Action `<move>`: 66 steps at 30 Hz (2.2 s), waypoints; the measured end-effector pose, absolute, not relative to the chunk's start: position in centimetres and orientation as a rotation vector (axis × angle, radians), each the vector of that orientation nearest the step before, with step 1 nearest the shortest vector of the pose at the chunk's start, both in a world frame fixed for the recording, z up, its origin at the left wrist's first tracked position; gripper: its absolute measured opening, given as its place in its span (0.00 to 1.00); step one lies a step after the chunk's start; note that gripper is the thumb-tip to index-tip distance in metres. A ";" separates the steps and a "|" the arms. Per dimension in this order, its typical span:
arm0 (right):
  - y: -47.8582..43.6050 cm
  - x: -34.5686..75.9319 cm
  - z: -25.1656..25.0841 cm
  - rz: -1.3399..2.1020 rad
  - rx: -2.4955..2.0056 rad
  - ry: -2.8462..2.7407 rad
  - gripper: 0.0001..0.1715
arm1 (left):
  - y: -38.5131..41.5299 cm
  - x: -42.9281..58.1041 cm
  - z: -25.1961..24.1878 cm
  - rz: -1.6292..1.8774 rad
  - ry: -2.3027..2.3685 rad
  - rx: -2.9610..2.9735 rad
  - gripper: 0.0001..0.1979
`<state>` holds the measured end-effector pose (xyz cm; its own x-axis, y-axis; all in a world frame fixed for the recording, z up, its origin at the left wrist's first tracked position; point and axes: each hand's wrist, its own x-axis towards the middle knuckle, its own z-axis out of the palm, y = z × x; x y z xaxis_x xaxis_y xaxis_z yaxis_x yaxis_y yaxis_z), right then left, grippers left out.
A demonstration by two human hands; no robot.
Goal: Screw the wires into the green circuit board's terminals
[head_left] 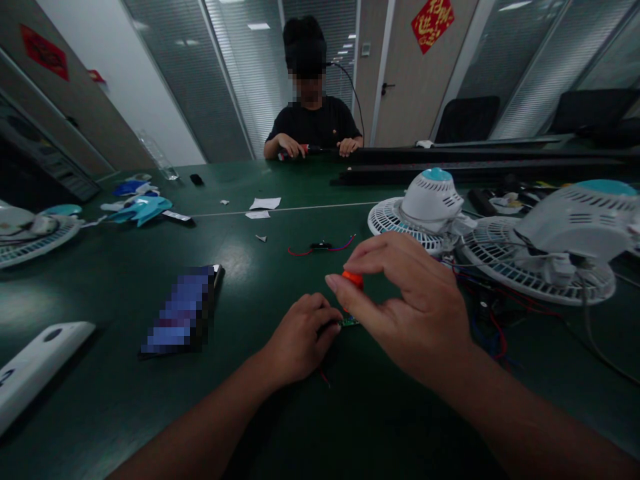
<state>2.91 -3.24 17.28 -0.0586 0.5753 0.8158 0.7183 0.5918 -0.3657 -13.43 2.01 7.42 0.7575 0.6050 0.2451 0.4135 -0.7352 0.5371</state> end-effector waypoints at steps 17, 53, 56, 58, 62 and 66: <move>-3.2 2.9 17.2 -0.147 -1.088 -1.733 0.01 | 2.1 -13.4 7.3 0.579 0.773 2.492 0.07; -3.4 3.0 17.2 -0.212 -1.137 -1.760 0.05 | 1.9 -13.3 7.7 0.574 0.778 2.497 0.08; -3.5 3.0 17.2 -0.216 -1.121 -1.764 0.05 | 1.9 -13.3 7.6 0.581 0.764 2.499 0.08; -3.5 2.9 17.2 -0.226 -1.123 -1.765 0.05 | 2.0 -13.3 7.5 0.596 0.766 2.498 0.08; -3.6 2.9 17.2 -0.242 -1.137 -1.759 0.05 | 2.0 -13.4 7.3 0.613 0.767 2.493 0.09; -3.6 3.1 17.2 -0.236 -1.144 -1.769 0.08 | 2.0 -13.4 7.4 0.592 0.752 2.481 0.09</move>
<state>3.06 -3.58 17.22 -0.0789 0.5904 0.8032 0.7805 0.5378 -0.3187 -13.36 2.02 7.35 0.7560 0.6006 0.2604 0.3942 -0.7353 0.5513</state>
